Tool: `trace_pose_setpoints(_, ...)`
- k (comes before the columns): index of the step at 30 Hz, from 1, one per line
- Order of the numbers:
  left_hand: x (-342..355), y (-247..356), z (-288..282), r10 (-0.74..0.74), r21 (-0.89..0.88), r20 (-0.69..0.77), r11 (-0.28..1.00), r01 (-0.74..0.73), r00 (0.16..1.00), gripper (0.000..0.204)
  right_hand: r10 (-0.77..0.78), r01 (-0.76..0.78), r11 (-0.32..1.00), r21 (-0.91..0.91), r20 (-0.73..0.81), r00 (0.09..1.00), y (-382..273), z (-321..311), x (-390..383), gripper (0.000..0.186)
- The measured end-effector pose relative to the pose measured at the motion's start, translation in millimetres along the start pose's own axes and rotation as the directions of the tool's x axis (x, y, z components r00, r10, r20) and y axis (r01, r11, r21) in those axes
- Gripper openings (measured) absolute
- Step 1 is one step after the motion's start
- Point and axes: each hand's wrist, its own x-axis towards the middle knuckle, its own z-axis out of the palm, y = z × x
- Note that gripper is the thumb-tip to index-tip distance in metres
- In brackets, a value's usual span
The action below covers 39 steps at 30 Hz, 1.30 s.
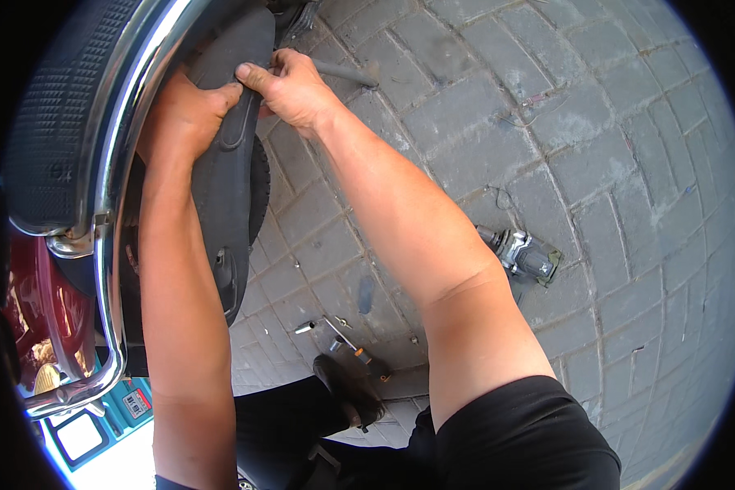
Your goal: The person uses a cordless impact wrench and a screwdriver to remove and reinstall a rear mudguard on a red motorcycle. They remove screws, detach the mudguard, adjust the rear brake assembly, and then reattach the mudguard, tightening the screws.
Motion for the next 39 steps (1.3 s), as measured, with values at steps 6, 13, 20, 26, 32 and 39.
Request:
trace_pose_setpoints(6,12,2,-3,0.082,-0.365,0.154,0.931,-0.02,0.985,0.072,0.026,-0.028,0.999,0.024,0.046,0.999,-13,0,-6,0.04)
trace_pose_setpoints(13,14,-4,9,0.045,-0.24,0.062,0.97,-0.029,0.997,0.069,0.023,-0.023,0.999,0.046,0.018,1.0,-4,1,-1,0.039)
trace_pose_setpoints(20,11,0,3,0.11,-0.457,0.121,0.888,-0.043,0.986,0.07,0.059,-0.062,0.992,0.107,0.024,0.998,-3,-4,0,0.042)
trace_pose_setpoints(26,9,-3,2,0.15,-0.12,-0.003,0.981,-0.149,0.989,0.085,0.222,-0.228,0.968,-0.104,-0.071,0.973,-11,-23,-21,0.05)
trace_pose_setpoints(32,-29,11,14,0.23,0.23,-0.436,0.963,-0.14,0.87,0.029,0.216,-0.273,0.891,-0.362,-0.191,0.958,-62,-95,-72,0.03)
trace_pose_setpoints(39,-251,-34,93,-0.294,-0.684,0.196,0.642,0.346,0.935,0.035,0.371,-0.504,0.751,-0.426,-0.358,0.857,-69,-147,-280,0.032)
